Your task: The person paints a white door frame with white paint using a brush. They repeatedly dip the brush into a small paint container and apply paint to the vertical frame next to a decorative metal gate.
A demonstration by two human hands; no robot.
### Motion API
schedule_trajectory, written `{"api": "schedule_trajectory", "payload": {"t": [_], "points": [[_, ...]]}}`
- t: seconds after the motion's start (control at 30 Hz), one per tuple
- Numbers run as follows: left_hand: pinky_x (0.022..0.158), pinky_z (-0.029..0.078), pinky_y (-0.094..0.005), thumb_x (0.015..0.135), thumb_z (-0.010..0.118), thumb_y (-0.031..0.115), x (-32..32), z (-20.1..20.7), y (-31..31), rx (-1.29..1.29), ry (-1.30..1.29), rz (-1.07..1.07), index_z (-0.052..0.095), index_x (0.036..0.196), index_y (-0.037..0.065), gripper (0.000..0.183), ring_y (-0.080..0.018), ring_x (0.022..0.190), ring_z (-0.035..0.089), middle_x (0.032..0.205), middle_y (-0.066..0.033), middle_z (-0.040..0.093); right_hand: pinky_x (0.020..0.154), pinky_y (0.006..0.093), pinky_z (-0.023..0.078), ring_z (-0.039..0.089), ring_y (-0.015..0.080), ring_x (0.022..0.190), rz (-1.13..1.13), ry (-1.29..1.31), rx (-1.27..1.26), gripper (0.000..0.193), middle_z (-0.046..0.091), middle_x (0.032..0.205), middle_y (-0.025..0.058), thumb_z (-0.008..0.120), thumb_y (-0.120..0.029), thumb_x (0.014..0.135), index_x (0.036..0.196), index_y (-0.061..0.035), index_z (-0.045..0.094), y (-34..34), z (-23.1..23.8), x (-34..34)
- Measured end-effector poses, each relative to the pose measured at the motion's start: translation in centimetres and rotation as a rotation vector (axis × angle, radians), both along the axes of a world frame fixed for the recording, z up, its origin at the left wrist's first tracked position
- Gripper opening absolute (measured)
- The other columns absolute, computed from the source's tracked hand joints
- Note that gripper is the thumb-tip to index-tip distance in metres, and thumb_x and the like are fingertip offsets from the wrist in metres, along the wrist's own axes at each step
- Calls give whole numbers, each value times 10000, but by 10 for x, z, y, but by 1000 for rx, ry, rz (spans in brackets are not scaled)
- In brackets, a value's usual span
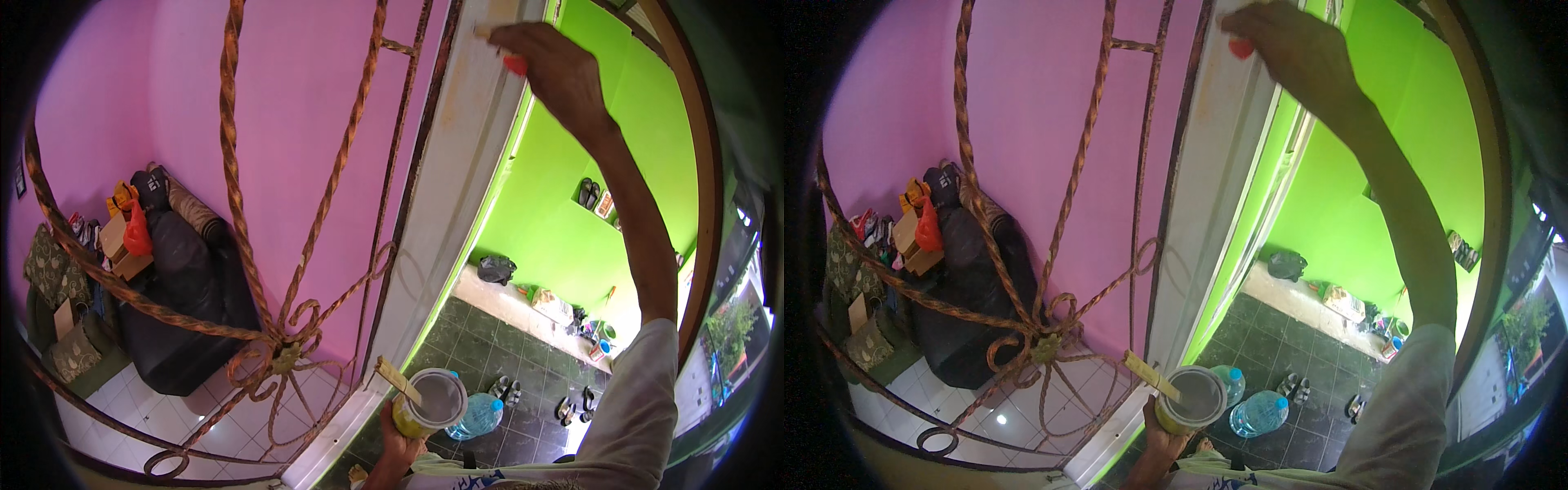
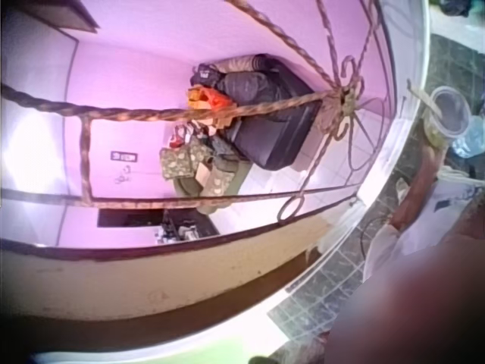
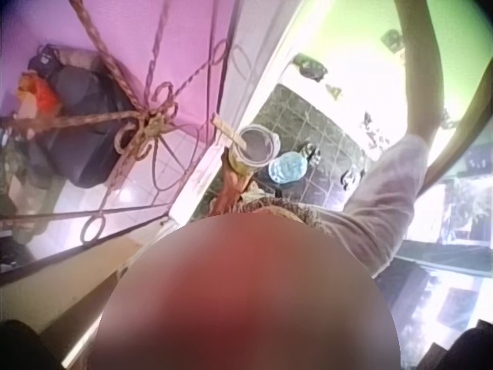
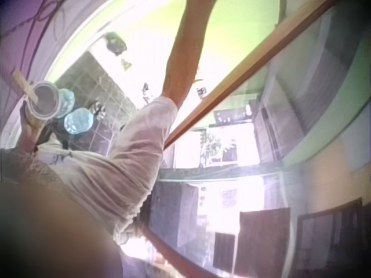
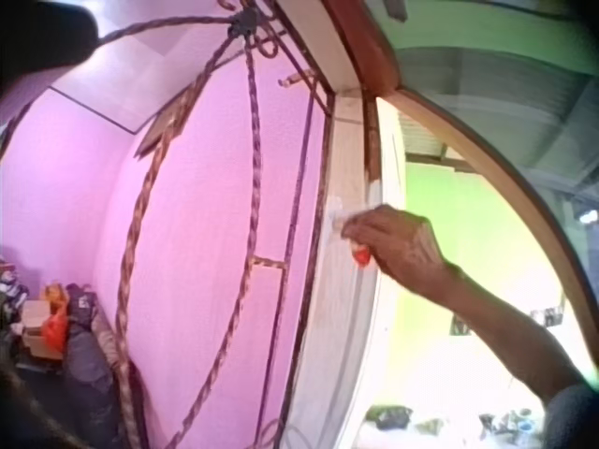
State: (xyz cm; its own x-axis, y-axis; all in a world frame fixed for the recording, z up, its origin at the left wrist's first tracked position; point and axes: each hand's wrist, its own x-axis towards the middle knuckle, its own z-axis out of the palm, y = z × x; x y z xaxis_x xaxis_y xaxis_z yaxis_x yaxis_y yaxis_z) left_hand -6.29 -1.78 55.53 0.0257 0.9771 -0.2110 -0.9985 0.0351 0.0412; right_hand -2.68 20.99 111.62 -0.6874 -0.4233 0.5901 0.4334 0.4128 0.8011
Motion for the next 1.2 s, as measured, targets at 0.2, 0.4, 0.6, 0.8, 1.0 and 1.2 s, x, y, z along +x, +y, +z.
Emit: {"api": "schedule_trajectory", "payload": {"t": [0.2, 0.4, 0.6, 0.8, 1.0, 1.2], "points": [[1058, 411, -658, 957, 464, 653, -1, 4, 0, 5, 55, -3, 468, 1455, 141, 714, -377, 1316, 516, 1425, -147, 538, 767, 337, 617, 727, 235, 948, 127, 222, -678, 179, 756, 1050, 81, 664, -50, 855, 1014, -70, 743, -31, 18, -29], [1051, 420, -656, 963, 458, 652, 3, 2, 1, 2, 24, -18, 464, 1454, 131, 716, -378, 1305, 528, 1419, -151, 541, 761, 334, 605, 704, 209, 1037, -68, -85, 90, 364, 727, 1133, -24, 691, 40, 796, 1098, -162, 700, 16, 4, -9], [1049, 420, -652, 971, 449, 644, 2, -5, 1, -9, 51, -13, 471, 1446, 131, 700, -373, 1304, 526, 1414, -154, 542, 804, 340, 597, 686, 203, 1079, -206, -150, 5, 374, 724, 1143, -8, 686, 36, 790, 1098, -174, 714, 1, -21, 7], [1053, 416, -646, 974, 441, 640, -1, -2, 0, -27, 56, -9, 475, 1442, 127, 695, -368, 1304, 524, 1415, -154, 539, 836, 319, 598, 700, 205, 1047, -48, -45, 17, 439, 729, 1156, 0, 659, 100, 783, 1138, -151, 721, -18, 0, 6], [1065, 406, -648, 970, 453, 638, 0, -2, 2, 5, 38, -19, 474, 1447, 125, 700, -367, 1313, 519, 1423, -150, 536, 791, 302, 609, 705, 190, 1046, -53, -121, 30, 390, 710, 1199, -37, 664, 69, 798, 1100, -176, 694, 16, -1, -3], [1058, 413, -650, 977, 452, 628, 2, 0, -2, -38, 12, -2, 488, 1439, 131, 679, -365, 1316, 516, 1423, -143, 540, 889, 303, 558, 658, 173, 1102, -217, -210, 21, 265, 693, 1169, -47, 643, -34, 816, 1043, -151, 715, 7, -38, 5]]}}
